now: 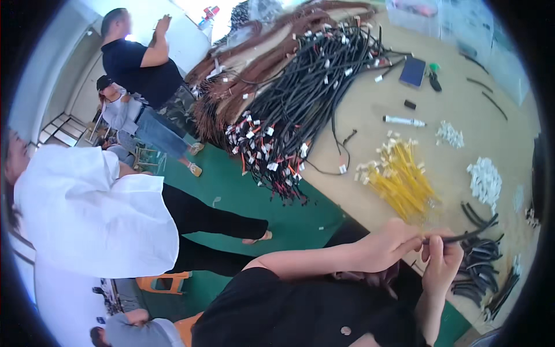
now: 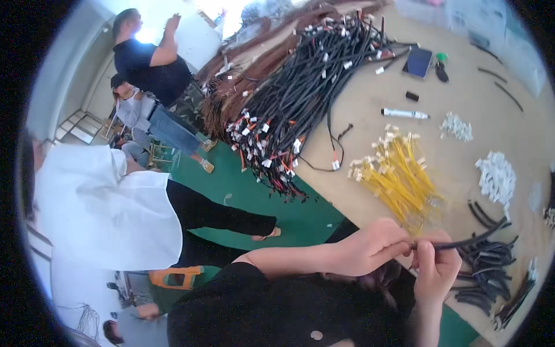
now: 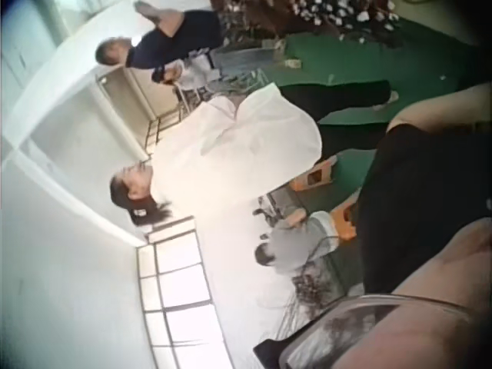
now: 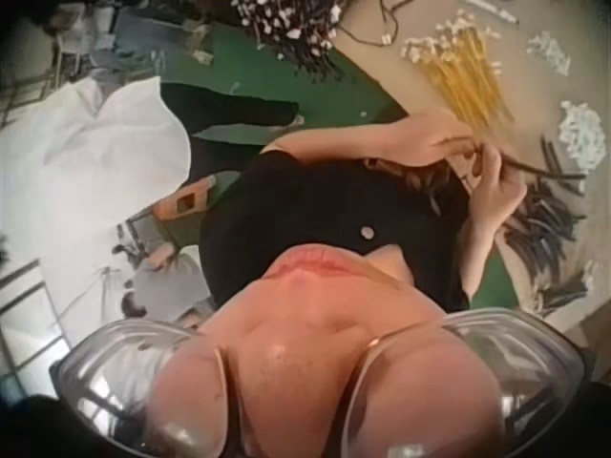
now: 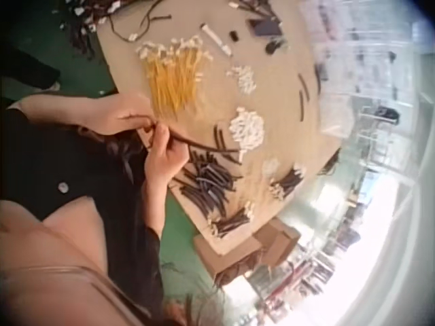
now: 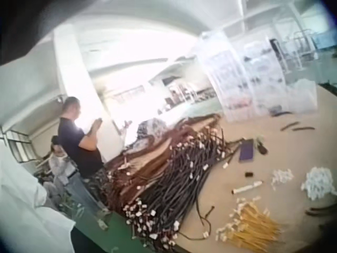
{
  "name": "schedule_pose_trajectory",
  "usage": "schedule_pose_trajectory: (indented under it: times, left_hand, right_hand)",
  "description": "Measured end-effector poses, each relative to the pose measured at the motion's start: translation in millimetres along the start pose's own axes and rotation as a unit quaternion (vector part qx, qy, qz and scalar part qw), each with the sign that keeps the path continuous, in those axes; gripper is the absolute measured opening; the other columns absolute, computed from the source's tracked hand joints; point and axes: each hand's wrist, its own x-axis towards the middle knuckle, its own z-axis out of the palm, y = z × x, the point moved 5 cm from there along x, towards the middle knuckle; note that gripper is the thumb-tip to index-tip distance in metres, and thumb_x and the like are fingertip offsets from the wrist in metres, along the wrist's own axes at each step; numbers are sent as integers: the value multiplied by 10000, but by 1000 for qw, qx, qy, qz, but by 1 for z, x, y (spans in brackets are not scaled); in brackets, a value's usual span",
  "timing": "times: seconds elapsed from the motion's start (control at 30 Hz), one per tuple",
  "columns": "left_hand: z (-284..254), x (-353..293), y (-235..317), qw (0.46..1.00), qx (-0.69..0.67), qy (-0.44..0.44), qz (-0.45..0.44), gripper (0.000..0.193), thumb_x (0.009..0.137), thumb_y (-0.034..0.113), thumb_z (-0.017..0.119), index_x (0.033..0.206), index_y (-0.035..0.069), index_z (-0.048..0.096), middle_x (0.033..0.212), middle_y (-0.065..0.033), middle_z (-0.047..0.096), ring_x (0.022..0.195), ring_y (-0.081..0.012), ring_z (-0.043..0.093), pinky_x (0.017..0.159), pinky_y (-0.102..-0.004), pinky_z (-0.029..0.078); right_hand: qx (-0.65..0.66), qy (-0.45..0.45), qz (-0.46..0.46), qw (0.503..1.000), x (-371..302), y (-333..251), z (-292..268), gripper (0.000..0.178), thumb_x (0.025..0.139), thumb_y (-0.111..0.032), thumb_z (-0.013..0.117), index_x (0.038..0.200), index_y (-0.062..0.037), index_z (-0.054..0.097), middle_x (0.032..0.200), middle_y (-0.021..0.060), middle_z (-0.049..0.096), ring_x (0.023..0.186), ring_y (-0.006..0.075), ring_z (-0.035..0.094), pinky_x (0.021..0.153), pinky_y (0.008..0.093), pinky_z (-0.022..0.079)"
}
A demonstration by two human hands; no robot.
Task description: The person assembles wire harnesses by threading wires through protective sleeves and inserting the wire terminals into plastic connector housings by hand.
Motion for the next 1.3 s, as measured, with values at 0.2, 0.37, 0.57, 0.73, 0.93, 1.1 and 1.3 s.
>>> schedule_pose_trajectory:
  times: [0.2, 0.37, 0.57, 0.73, 0.93, 1.1, 1.3]
  left_hand:
    - [10, -2, -15, 994, -29, -44, -97, 191, 824, 153, 412, 902, 5, 504, 750, -139, 504, 730, -277, 487, 620, -331, 383]
    - [15, 5, -9, 986, -153, 20, -65, 188, 850, 141, 396, 943, 0, 480, 706, -77, 504, 663, -175, 498, 583, -278, 399]
    - [21, -4, -23, 855, -448, -21, -262, 163, 858, 138, 413, 971, 28, 454, 695, -7, 485, 622, -71, 465, 566, -192, 389]
    - [30, -3, -15, 870, -425, -16, -251, 151, 846, 115, 439, 978, 42, 423, 697, 4, 486, 610, -52, 456, 541, -168, 376]
    - [33, -3, -18, 916, -353, 39, -185, 228, 828, 82, 462, 1039, 37, 389, 838, -47, 529, 714, -80, 517, 605, -210, 440]
    - [14, -4, -24, 891, -353, 137, -252, 124, 819, 35, 445, 940, 22, 468, 749, -57, 534, 585, -91, 483, 549, -216, 423]
    - [-8, -21, -38, 891, -370, 141, -222, 113, 808, 61, 489, 903, 4, 464, 632, -65, 498, 530, -109, 461, 492, -221, 379]
  right_hand:
    - [26, 77, 0, 997, -1, 4, -8, 110, 821, -81, 457, 792, 6, 517, 527, -11, 414, 423, 33, 332, 383, 156, 231]
    - [187, 124, -16, 974, 0, 3, -25, 105, 820, -73, 449, 784, 5, 509, 566, 10, 440, 421, 27, 345, 374, 147, 244]
    - [186, 170, -46, 967, -3, 1, -30, 112, 828, -93, 459, 790, 0, 509, 593, 3, 438, 436, 28, 340, 383, 142, 248]
    - [47, 61, -33, 997, -15, -3, -11, 112, 831, -96, 456, 791, -11, 519, 578, -6, 461, 426, 18, 331, 377, 144, 224]
    - [110, 88, 71, 987, -9, -6, -5, 112, 785, -60, 498, 785, 32, 560, 640, 26, 542, 493, 42, 446, 414, 154, 307]
    - [154, -34, 83, 984, 7, -4, -2, 263, 836, -171, 426, 901, 37, 572, 530, -5, 467, 468, 50, 406, 430, 177, 308]
    - [286, 137, 9, 948, 18, -6, -52, 327, 878, -250, 368, 891, 21, 550, 579, 7, 476, 461, 59, 389, 421, 163, 293]
